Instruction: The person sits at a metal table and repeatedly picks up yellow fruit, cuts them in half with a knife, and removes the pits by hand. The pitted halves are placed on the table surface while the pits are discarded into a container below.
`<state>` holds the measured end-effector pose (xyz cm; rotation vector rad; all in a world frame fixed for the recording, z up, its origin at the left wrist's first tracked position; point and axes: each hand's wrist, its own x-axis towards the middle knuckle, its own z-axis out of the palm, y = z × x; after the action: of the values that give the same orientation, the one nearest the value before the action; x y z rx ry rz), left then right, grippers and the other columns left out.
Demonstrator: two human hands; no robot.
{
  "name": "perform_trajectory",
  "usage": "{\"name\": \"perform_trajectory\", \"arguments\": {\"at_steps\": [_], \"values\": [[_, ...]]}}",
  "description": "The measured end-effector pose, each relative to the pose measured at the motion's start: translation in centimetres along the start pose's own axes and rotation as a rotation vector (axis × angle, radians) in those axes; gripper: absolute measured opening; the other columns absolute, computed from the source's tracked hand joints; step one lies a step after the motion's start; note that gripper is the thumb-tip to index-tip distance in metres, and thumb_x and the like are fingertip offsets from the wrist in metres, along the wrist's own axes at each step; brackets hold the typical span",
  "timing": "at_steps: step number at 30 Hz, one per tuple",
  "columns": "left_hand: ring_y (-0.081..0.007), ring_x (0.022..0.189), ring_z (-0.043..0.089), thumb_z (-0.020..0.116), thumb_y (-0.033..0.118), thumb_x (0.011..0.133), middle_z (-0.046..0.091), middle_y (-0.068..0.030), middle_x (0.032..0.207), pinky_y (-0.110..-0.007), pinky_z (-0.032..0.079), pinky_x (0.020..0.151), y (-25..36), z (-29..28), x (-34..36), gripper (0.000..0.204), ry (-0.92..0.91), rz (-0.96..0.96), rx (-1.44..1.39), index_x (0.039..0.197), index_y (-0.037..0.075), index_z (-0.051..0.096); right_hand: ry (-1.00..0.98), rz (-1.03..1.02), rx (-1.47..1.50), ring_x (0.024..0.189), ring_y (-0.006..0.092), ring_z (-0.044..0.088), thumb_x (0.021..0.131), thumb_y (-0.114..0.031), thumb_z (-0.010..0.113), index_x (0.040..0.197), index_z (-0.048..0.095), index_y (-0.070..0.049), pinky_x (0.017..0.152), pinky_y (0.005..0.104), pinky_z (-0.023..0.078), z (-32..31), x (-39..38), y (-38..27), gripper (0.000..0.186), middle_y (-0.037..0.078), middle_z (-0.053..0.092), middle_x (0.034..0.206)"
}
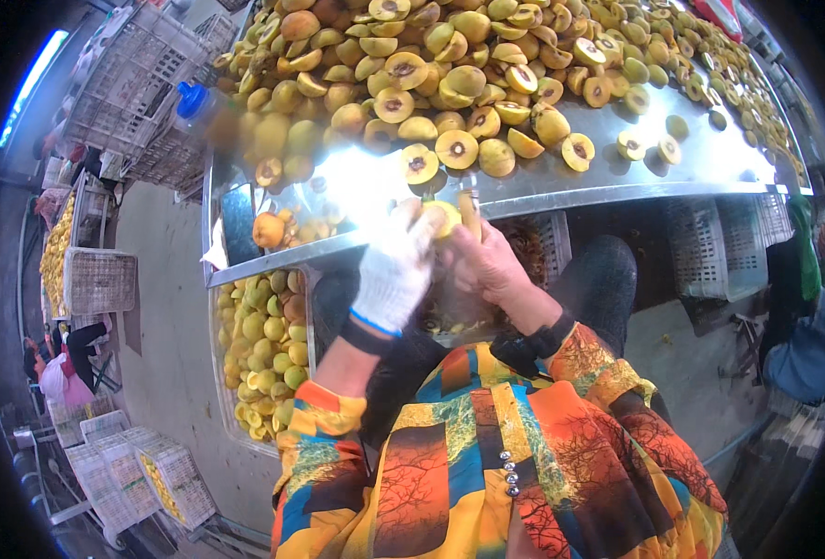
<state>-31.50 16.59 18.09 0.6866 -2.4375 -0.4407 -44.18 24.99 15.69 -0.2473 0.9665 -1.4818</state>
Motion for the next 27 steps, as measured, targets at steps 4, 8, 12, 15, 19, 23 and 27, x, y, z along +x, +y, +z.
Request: {"name": "perform_trajectory", "arguments": {"at_steps": [4,8,12,15,19,23,27], "values": [[-0.0155,0.092,0.058,0.061,0.021,0.085,0.051,-0.0096,0.121,-0.025,0.051,0.074,1.7,-1.0,-2.4,0.050,0.131,-0.609,-1.218,0.126,-0.002,0.043,-0.158,0.000,-0.010,0.037,0.0062,0.039,0.080,-0.018,0.064,0.105,0.046,-0.002,0.033,0.0210,0.033,-0.8,-0.5,-0.8,0.034,0.003,0.051,0.066],[-0.0130,0.083,0.058,0.037,0.060,0.088,0.056,-0.0077,0.107,-0.023,0.046,0.056,0.9,-0.8,-2.6,0.068,-0.171,-0.869,-1.548,0.124,0.003,0.045,-0.304,0.035,-0.280,0.043,0.0117,0.049,0.078,-0.019,0.064,0.114,0.046,0.000,0.039,0.0264,0.039,-0.8,-0.9,-1.5,0.045,0.007,0.055,0.064],[-0.0156,0.081,0.058,0.043,0.045,0.092,0.058,-0.0058,0.097,-0.027,0.048,0.062,0.8,1.0,-2.3,0.046,0.146,-1.132,-1.582,0.115,0.006,0.050,0.089,-0.449,-1.185,0.068,0.0399,0.061,0.078,-0.026,0.064,0.110,0.046,0.000,0.060,0.0449,0.047,0.2,-0.7,-0.2,0.046,0.025,0.061,0.077],[-0.0177,0.084,0.059,0.045,0.038,0.092,0.059,-0.0065,0.098,-0.030,0.050,0.069,0.4,1.9,-2.7,0.038,0.271,-1.084,-1.650,0.111,0.006,0.052,0.108,-0.375,-1.346,0.069,0.0428,0.059,0.080,-0.025,0.062,0.100,0.046,0.000,0.059,0.0460,0.047,0.3,-2.3,-0.2,0.036,0.025,0.060,0.072],[-0.0177,0.085,0.058,0.044,0.037,0.093,0.060,-0.0070,0.097,-0.031,0.048,0.074,0.2,2.6,-3.1,0.037,0.337,-1.009,-1.501,0.109,0.005,0.052,-0.003,-0.298,-1.440,0.066,0.0438,0.058,0.082,-0.022,0.059,0.090,0.043,0.000,0.057,0.0478,0.046,0.3,-4.0,1.2,0.028,0.027,0.057,0.068],[-0.0166,0.079,0.059,0.038,0.046,0.093,0.060,-0.0079,0.090,-0.029,0.049,0.069,1.0,2.3,-2.6,0.048,0.340,-0.986,-1.315,0.104,0.002,0.055,0.057,-0.318,-1.375,0.071,0.0425,0.059,0.081,-0.023,0.061,0.098,0.045,-0.001,0.060,0.0457,0.048,0.7,-4.2,0.9,0.032,0.026,0.059,0.074],[-0.0163,0.074,0.059,0.035,0.055,0.090,0.060,-0.0092,0.089,-0.026,0.049,0.066,1.9,0.2,-1.7,0.061,0.024,-1.064,-1.324,0.102,0.000,0.059,0.040,-0.429,-1.178,0.081,0.0400,0.061,0.078,-0.027,0.067,0.112,0.049,-0.005,0.067,0.0413,0.049,0.9,-3.6,-1.1,0.044,0.023,0.062,0.082]]}}
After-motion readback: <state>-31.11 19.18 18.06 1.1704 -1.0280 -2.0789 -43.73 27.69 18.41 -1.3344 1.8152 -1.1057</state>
